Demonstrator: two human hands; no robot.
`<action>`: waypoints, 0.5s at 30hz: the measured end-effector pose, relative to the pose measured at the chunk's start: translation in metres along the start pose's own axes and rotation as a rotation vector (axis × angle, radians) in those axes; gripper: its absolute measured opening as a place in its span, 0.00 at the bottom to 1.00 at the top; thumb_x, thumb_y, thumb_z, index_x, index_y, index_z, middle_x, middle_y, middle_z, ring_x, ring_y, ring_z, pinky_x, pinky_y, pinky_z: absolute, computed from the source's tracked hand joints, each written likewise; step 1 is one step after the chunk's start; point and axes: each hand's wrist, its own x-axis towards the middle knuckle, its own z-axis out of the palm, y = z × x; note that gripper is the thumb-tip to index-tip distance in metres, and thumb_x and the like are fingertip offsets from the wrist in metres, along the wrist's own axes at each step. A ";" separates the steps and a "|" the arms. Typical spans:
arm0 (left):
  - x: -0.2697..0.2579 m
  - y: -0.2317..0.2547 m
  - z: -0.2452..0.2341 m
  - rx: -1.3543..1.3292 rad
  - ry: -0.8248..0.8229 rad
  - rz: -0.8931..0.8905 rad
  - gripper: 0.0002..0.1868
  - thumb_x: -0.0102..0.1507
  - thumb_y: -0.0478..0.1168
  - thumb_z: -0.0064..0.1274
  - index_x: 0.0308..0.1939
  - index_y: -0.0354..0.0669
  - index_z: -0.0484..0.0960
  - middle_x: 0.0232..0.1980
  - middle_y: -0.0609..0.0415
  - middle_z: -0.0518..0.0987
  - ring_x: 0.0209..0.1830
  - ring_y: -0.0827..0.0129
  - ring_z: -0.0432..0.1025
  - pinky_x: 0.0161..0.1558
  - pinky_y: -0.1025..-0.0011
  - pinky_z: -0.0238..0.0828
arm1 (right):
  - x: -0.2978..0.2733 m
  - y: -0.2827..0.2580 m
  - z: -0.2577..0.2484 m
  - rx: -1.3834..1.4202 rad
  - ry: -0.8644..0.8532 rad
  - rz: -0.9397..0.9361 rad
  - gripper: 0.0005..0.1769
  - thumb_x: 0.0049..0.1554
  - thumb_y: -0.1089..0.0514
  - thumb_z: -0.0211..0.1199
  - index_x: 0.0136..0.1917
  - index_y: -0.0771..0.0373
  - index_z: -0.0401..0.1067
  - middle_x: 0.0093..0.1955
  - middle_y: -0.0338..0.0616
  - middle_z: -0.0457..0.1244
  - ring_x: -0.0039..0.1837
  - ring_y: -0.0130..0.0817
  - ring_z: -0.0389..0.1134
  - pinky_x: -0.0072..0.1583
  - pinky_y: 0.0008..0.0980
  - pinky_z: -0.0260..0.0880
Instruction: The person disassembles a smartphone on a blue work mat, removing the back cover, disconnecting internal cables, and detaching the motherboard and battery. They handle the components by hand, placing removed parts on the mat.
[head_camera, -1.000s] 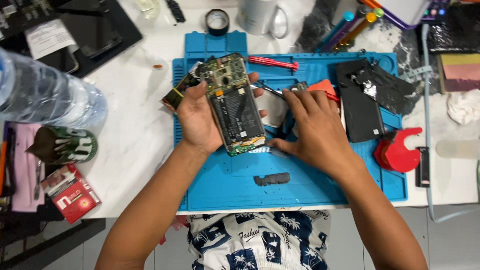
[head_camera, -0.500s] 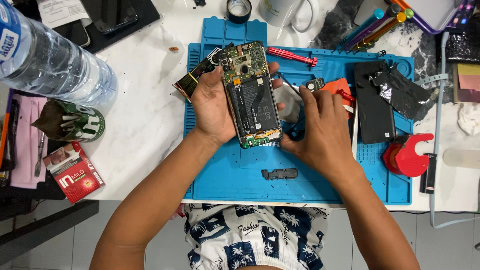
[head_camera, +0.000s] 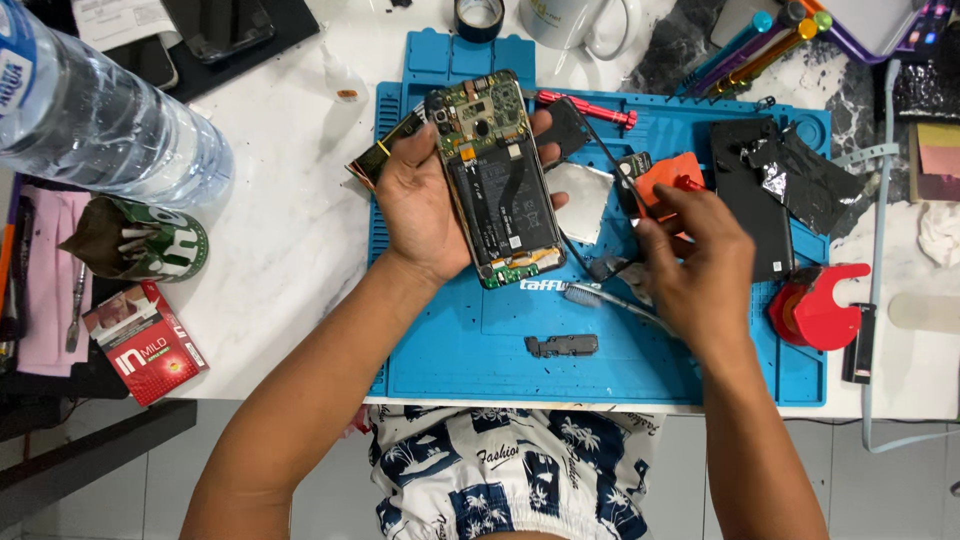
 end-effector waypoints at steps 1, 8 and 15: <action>-0.001 0.001 0.001 -0.003 0.004 -0.003 0.43 0.59 0.53 0.53 0.73 0.34 0.62 0.71 0.31 0.67 0.67 0.39 0.66 0.65 0.31 0.63 | 0.000 0.000 -0.004 -0.001 -0.002 0.005 0.18 0.61 0.69 0.63 0.64 0.73 0.71 0.58 0.56 0.65 0.49 0.41 0.68 0.49 0.37 0.72; 0.001 0.014 0.001 -0.004 0.026 0.075 0.46 0.57 0.57 0.52 0.74 0.37 0.62 0.73 0.35 0.65 0.68 0.42 0.65 0.68 0.29 0.59 | -0.010 0.004 -0.014 -0.213 0.086 -0.135 0.14 0.62 0.66 0.68 0.60 0.74 0.76 0.52 0.55 0.67 0.53 0.47 0.66 0.48 0.41 0.67; 0.001 0.016 0.016 0.057 0.168 0.115 0.47 0.55 0.58 0.45 0.75 0.37 0.60 0.73 0.32 0.64 0.68 0.40 0.64 0.66 0.28 0.60 | -0.045 -0.039 -0.015 -0.237 -0.412 -0.372 0.21 0.52 0.52 0.72 0.55 0.64 0.76 0.53 0.48 0.64 0.52 0.49 0.59 0.47 0.48 0.66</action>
